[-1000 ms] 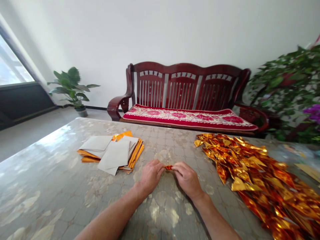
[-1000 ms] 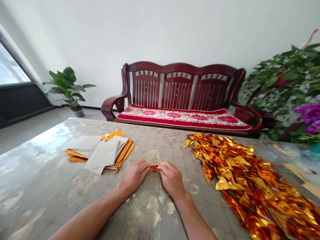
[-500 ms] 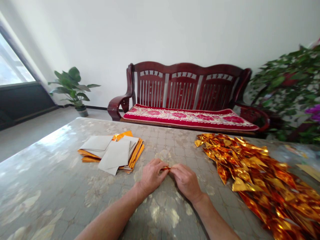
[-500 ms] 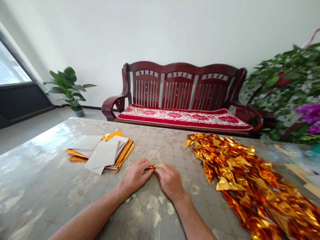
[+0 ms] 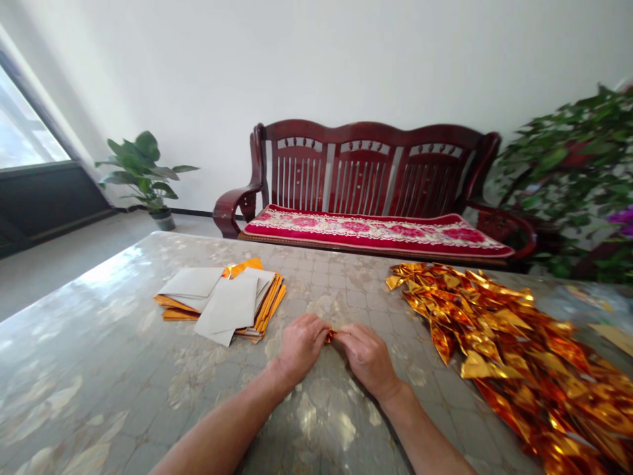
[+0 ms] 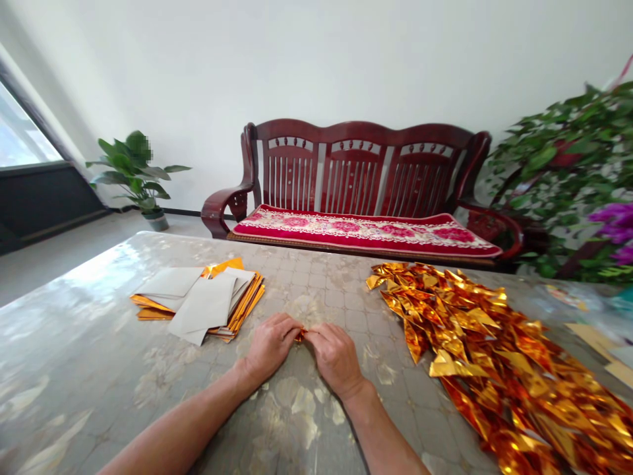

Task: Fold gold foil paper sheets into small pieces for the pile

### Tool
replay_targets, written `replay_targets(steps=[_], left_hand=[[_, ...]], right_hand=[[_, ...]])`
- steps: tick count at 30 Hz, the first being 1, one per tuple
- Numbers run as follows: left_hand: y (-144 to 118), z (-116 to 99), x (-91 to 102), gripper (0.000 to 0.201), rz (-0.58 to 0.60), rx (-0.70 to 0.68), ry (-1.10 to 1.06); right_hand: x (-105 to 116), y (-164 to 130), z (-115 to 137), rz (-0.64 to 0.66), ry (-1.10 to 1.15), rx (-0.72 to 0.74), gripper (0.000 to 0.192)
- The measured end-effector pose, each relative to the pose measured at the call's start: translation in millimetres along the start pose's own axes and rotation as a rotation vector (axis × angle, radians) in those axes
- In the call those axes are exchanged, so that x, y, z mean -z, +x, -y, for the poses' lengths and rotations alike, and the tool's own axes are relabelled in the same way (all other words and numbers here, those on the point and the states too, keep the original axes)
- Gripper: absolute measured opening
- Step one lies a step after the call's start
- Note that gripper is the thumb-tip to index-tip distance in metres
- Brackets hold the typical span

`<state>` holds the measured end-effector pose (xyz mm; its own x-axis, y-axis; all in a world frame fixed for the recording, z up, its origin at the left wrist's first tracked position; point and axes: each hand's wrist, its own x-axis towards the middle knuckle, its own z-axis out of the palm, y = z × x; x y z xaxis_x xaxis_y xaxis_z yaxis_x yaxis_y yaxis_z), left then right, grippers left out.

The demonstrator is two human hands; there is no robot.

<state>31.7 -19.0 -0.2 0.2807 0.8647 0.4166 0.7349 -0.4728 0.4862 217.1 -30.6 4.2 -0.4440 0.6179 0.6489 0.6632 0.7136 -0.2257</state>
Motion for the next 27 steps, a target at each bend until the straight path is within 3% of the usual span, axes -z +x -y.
replay_targets(steps=[6, 13, 16, 22, 27], left_hand=[[4.7, -1.9, 5.2, 0.019, 0.047, 0.068, -0.134], [5.7, 8.6, 19.8, 0.016, 0.045, -0.136, -0.218], [5.2, 17.5, 18.5, 0.028, 0.047, -0.161, -0.214], [4.5, 22.3, 10.6, 0.013, 0.062, -0.148, -0.239], [2.2, 17.9, 7.5, 0.021, 0.033, -0.148, -0.251]], right_hand=[[-1.8, -2.3, -2.4, -0.023, 0.040, -0.040, 0.022], [-5.6, -6.4, -9.5, -0.034, 0.102, -0.121, 0.023], [-7.5, -8.1, -12.2, -0.043, 0.120, -0.139, 0.024], [-7.4, -8.2, -11.6, -0.053, 0.126, -0.134, 0.022], [-5.1, -4.7, -6.7, -0.049, 0.127, -0.105, 0.020]])
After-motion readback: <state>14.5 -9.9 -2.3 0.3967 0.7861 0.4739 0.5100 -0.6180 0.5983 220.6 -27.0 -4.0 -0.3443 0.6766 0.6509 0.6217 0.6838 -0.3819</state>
